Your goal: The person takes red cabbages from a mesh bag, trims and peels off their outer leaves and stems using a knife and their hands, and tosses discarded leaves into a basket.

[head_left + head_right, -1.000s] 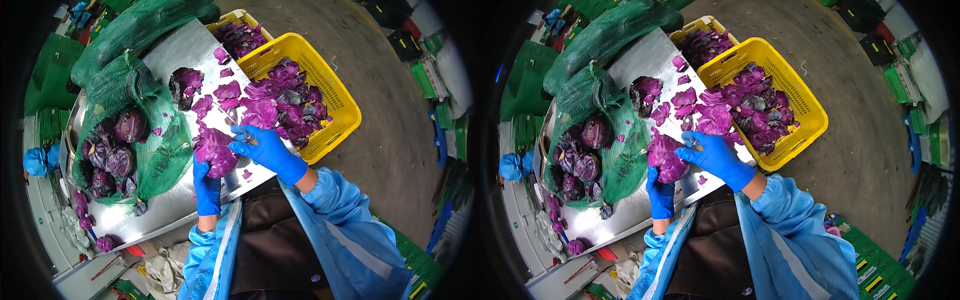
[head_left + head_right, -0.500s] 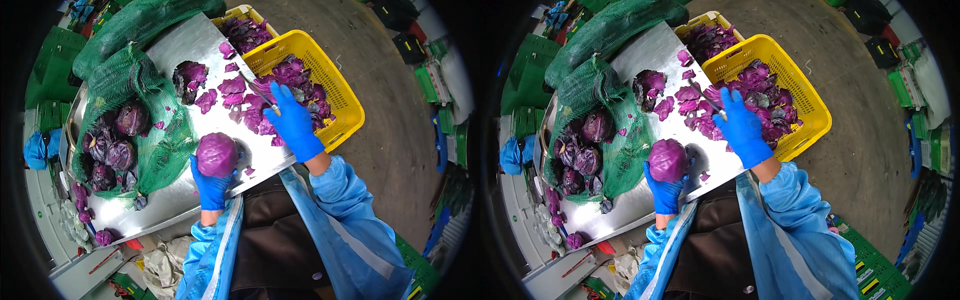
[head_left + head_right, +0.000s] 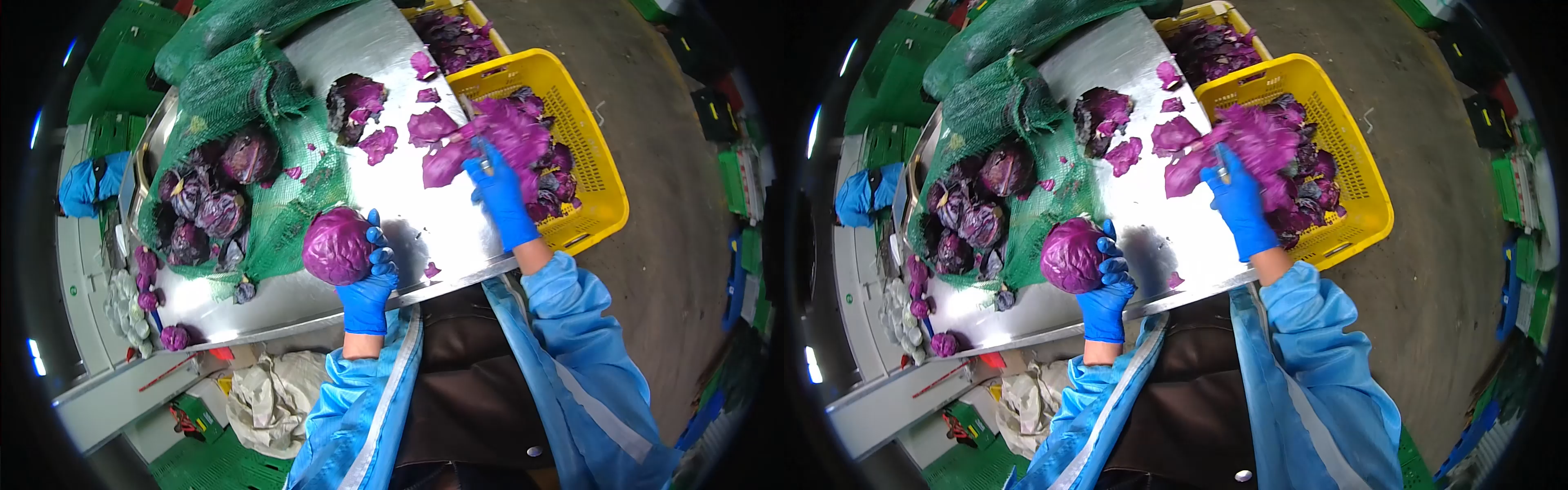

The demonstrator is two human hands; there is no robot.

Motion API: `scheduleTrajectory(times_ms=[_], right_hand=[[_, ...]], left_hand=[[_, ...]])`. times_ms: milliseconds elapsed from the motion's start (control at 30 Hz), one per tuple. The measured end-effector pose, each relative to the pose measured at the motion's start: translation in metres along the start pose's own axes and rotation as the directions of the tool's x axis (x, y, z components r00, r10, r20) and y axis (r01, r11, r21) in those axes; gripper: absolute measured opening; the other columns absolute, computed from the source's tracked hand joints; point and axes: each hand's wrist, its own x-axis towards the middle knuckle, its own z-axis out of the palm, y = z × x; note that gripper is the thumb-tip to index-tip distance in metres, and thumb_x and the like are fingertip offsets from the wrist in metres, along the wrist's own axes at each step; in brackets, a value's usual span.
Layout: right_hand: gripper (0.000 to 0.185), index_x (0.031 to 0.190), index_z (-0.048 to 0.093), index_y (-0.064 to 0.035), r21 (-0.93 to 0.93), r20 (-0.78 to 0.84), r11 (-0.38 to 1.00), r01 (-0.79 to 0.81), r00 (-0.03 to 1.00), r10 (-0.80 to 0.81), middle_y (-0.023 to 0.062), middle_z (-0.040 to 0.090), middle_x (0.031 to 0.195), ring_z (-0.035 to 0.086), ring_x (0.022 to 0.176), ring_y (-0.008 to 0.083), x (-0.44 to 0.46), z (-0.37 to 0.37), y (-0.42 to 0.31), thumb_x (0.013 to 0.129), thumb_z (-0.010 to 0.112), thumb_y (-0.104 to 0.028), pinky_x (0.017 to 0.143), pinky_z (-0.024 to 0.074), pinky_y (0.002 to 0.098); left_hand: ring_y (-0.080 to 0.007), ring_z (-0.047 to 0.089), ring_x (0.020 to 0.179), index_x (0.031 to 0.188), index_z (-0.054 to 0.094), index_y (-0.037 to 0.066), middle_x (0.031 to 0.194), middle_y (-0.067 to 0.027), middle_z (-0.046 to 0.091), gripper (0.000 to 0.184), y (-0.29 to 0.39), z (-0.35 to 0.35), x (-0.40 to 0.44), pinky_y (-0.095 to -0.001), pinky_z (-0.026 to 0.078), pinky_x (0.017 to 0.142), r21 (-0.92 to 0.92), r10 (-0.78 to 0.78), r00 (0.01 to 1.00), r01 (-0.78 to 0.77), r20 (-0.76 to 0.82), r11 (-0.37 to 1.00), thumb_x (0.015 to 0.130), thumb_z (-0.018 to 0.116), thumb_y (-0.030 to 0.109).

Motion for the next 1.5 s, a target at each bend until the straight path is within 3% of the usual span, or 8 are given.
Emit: scheduleTrajectory(times_ms=[233,433,667,767,833,967,1367,1500], right_hand=[[0.033,0.12,0.061,-0.0001,-0.116,0.461,0.905,-0.41,0.785,0.414,0.0084,0.07,0.091,0.06,0.057,0.0074,-0.052,0.004,-0.028,0.091,0.063,-0.016,0.047,0.0451,0.0186],[0.026,0.114,0.064,-0.0017,-0.136,0.352,0.947,-0.29,0.88,0.32,0.0075,0.071,0.085,0.055,0.05,0.0068,-0.099,0.031,0.018,0.091,0.061,-0.011,0.043,0.0414,0.0194],[0.021,0.112,0.064,-0.0038,-0.038,0.11,0.941,-0.337,0.934,0.339,0.0088,0.07,0.079,0.045,0.043,0.0037,-0.107,0.034,0.006,0.094,0.059,-0.013,0.039,0.0335,0.019],[0.021,0.112,0.064,-0.0036,-0.048,0.014,0.939,-0.34,0.94,0.341,0.0082,0.07,0.078,0.042,0.042,0.0031,-0.11,0.04,-0.001,0.094,0.058,-0.013,0.039,0.0314,0.0191],[0.021,0.112,0.064,-0.0035,-0.06,-0.018,0.962,-0.267,0.964,0.266,0.0079,0.07,0.078,0.04,0.043,0.0027,-0.112,0.041,0.006,0.095,0.058,-0.014,0.039,0.0307,0.0192],[0.022,0.111,0.065,-0.0079,-0.05,-0.036,0.971,-0.233,0.972,0.231,0.0079,0.07,0.077,0.042,0.043,0.0037,-0.111,0.031,0.026,0.094,0.062,-0.022,0.04,0.0332,0.02],[0.021,0.1,0.067,-0.0054,0.02,-0.177,0.957,-0.289,0.941,0.288,0.0048,0.067,0.069,0.044,0.041,0.0053,-0.111,0.04,0.014,0.092,0.064,-0.025,0.039,0.0343,0.0222],[0.021,0.098,0.067,-0.0057,-0.002,-0.19,0.966,-0.258,0.949,0.253,0.0061,0.066,0.066,0.045,0.038,0.0072,-0.107,0.04,0.027,0.092,0.065,-0.025,0.036,0.0346,0.024]], left_hand=[[-0.0251,0.062,0.081,0.141,0.042,0.005,0.116,-0.0133,0.065,0.067,0.091,0.031,-0.094,-0.0338,0.052,0.067,0.261,0.461,0.881,-0.423,-0.103,0.868,0.089,0.048,0.049],[-0.0336,0.06,0.096,0.137,0.047,0.011,0.126,-0.0186,0.058,0.064,0.218,0.041,-0.207,-0.0439,0.054,0.079,0.482,0.923,0.325,-0.788,-0.205,0.384,0.087,0.048,0.052],[-0.0387,0.047,0.128,0.14,0.047,0.017,0.142,-0.0137,0.047,0.068,0.324,0.049,-0.255,-0.0579,0.047,0.099,0.323,0.914,-0.173,-0.945,-0.366,-0.05,0.084,0.055,0.055],[-0.0374,0.041,0.134,0.143,0.042,0.01,0.151,-0.0122,0.038,0.078,0.395,0.001,-0.306,-0.0551,0.04,0.106,0.311,0.938,0.218,-0.902,-0.268,0.299,0.084,0.055,0.061],[-0.0367,0.042,0.134,0.142,0.041,0.001,0.151,-0.0145,0.039,0.078,0.362,0.052,-0.254,-0.0505,0.039,0.106,0.619,0.988,0.082,-0.772,-0.132,0.146,0.089,0.052,0.057],[-0.0359,0.059,0.114,0.136,0.05,0.002,0.133,-0.0166,0.058,0.056,0.383,0.098,-0.2,-0.0475,0.044,0.098,0.861,0.82,0.413,-0.478,0.395,-0.175,0.1,0.041,0.044],[-0.0189,0.068,0.078,0.112,0.062,-0.003,0.099,-0.0151,0.069,0.032,0.274,0.143,-0.049,-0.0235,0.052,0.064,0.981,0.41,0.891,-0.176,0.194,-0.083,0.098,0.048,0.021],[-0.0182,0.069,0.078,0.112,0.064,-0.005,0.095,-0.0159,0.071,0.028,0.238,0.149,-0.048,-0.0225,0.052,0.065,0.937,0.479,0.83,-0.139,0.287,-0.319,0.096,0.057,0.018]])
